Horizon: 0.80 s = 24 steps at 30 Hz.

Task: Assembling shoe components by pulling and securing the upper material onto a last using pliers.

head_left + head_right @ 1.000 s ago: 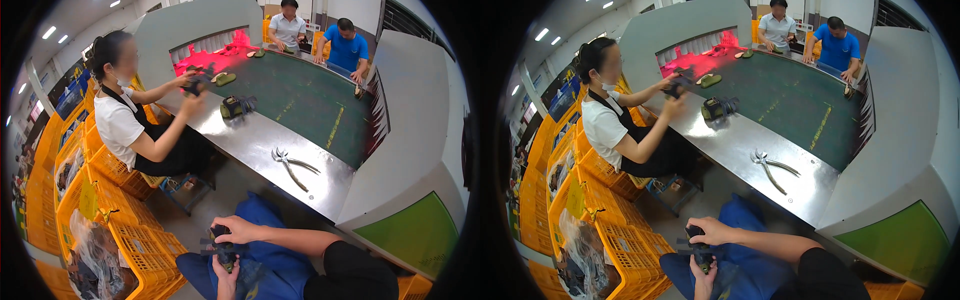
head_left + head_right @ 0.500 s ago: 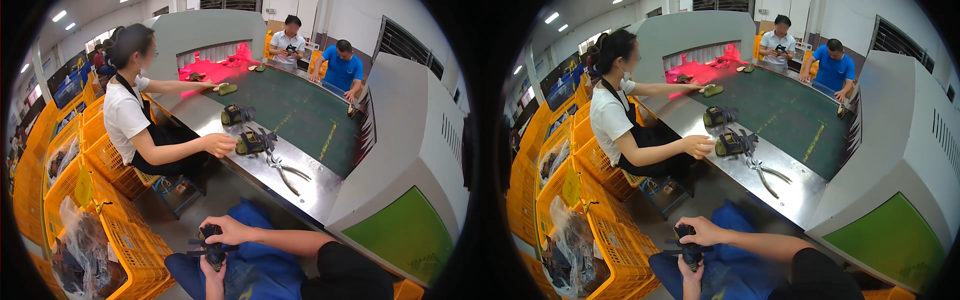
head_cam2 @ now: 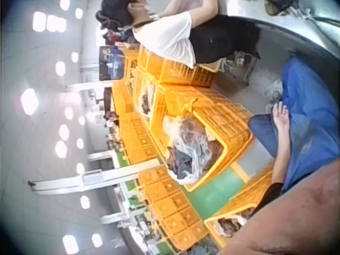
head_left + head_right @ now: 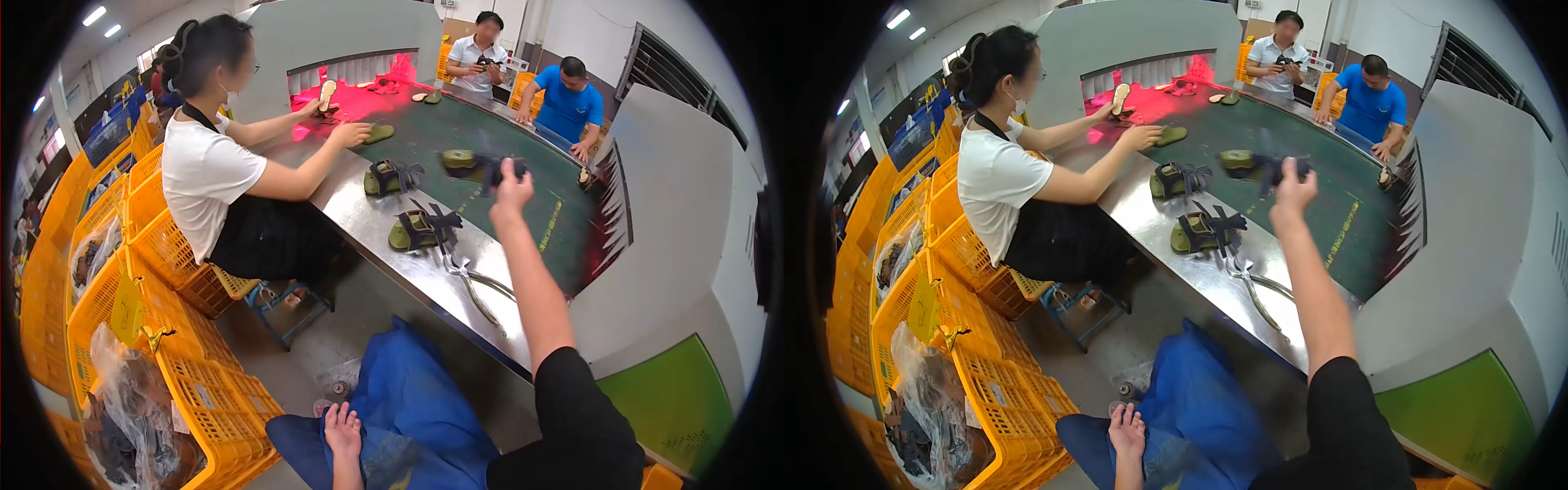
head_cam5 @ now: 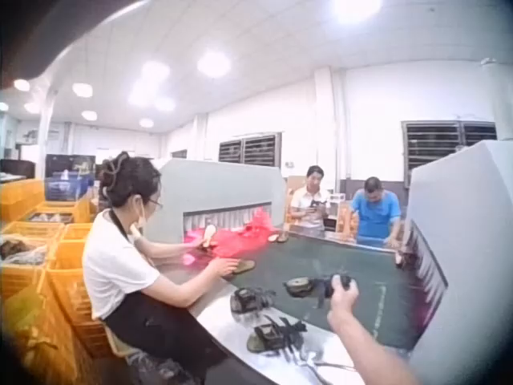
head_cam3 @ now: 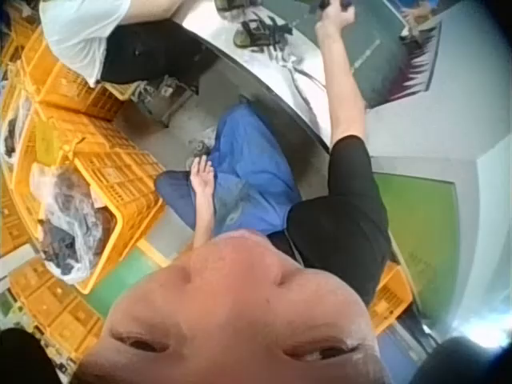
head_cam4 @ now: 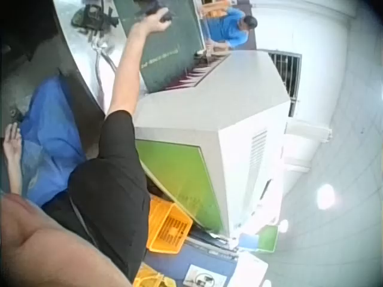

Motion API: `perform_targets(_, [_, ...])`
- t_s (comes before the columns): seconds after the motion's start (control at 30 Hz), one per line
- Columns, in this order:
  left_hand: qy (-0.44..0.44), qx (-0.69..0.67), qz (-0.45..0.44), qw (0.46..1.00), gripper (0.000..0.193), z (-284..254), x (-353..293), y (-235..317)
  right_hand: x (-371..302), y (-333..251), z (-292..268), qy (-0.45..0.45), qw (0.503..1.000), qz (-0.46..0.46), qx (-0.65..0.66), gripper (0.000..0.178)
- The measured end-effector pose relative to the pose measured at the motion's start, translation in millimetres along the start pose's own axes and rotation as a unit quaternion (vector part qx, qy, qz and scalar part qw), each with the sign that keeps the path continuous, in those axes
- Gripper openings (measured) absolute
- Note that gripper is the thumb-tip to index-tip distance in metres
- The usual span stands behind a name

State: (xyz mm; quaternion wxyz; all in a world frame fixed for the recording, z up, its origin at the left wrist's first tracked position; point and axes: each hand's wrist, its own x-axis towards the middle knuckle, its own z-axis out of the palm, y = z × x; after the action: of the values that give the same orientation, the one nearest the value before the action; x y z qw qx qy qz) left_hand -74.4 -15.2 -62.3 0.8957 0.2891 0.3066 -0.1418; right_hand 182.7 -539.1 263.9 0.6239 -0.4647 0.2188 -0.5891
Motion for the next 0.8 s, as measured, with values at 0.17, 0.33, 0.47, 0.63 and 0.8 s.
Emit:
perform_targets(0.17, [0.024, 0.001, -0.036, 0.999, 0.033, -2, 8, 0, 122, 75, -106, 0.079, 0.978, 0.046, -0.188, 0.024])
perform_targets(0.33, [0.076, 0.024, -0.032, 0.996, 0.033, -10, 11, 2, 119, 88, -150, 0.037, 0.89, 0.129, -0.435, 0.04])
perform_targets(0.47, [0.085, 0.051, -0.033, 0.995, 0.034, -1, 17, -2, 117, 78, -135, 0.033, 0.737, -0.393, -0.549, 0.02])
perform_targets(0.63, [0.088, 0.044, -0.016, 0.995, 0.035, -5, 19, 2, 19, 55, -25, -0.342, 0.828, 0.116, -0.428, 0.036])
perform_targets(0.8, [0.077, 0.039, 0.0, 0.996, 0.034, -6, 21, 4, -22, 40, -7, -0.499, 0.715, 0.202, -0.446, 0.062])
